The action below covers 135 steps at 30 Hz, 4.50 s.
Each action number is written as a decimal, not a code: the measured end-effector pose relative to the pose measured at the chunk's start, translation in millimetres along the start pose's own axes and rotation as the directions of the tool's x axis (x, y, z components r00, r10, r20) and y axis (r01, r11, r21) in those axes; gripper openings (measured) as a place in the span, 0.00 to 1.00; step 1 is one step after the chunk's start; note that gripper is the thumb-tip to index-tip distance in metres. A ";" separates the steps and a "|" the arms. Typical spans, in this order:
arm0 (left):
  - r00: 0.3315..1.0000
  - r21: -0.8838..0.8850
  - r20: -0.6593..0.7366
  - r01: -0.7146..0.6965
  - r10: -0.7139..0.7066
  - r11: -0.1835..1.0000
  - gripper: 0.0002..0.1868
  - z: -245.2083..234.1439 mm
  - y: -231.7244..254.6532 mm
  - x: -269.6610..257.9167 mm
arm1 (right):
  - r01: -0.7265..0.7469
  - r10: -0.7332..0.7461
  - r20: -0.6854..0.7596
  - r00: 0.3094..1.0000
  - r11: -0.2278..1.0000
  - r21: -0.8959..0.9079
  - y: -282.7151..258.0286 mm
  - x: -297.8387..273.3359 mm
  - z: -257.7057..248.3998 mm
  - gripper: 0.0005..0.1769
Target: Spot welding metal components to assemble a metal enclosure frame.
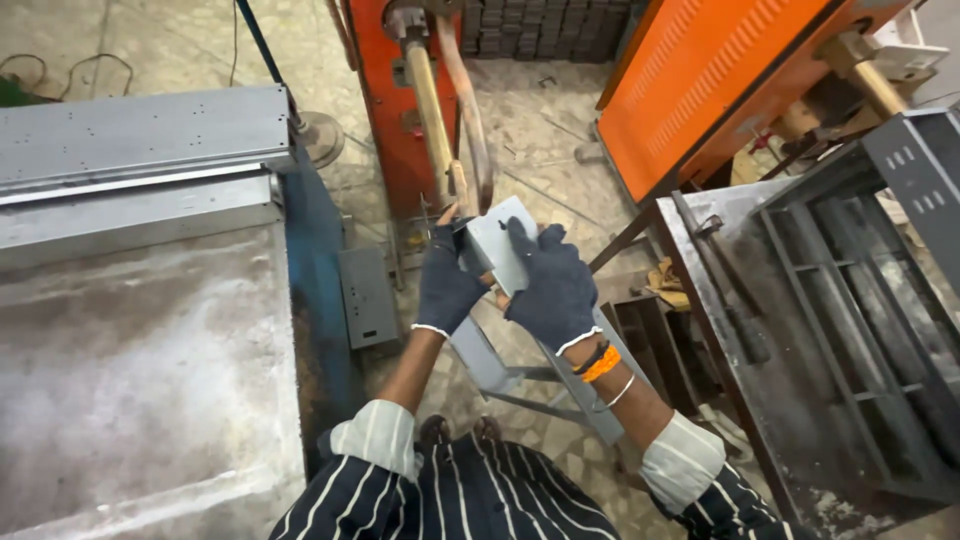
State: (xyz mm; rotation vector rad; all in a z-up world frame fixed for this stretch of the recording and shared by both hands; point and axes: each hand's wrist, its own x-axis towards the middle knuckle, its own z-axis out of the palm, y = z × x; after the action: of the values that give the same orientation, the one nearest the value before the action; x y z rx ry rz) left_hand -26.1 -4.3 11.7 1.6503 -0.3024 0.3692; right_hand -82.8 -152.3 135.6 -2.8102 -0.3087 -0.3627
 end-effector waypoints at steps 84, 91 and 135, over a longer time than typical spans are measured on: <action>0.896 0.335 -0.358 0.387 -0.264 0.859 0.16 -198.0 150.6 -27.4 | 0.057 -0.204 0.107 0.973 0.662 0.747 130.2 -87.7 96.4 0.25; 0.916 0.333 -0.088 0.397 -0.391 0.855 0.22 -208.4 44.9 -34.9 | 0.058 -0.240 0.127 0.963 0.637 0.768 167.0 -102.8 150.8 0.22; 0.764 -0.372 -0.129 0.554 -0.633 0.745 0.15 -92.1 32.2 28.8 | 0.138 -0.106 -0.100 0.989 0.459 0.878 33.6 30.2 122.0 0.60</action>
State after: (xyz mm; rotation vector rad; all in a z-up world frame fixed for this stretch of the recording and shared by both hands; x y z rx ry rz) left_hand -18.7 84.2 61.3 1.2772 0.3557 0.0226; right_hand -19.8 -140.7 22.4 -1.7222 -0.5151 -0.1789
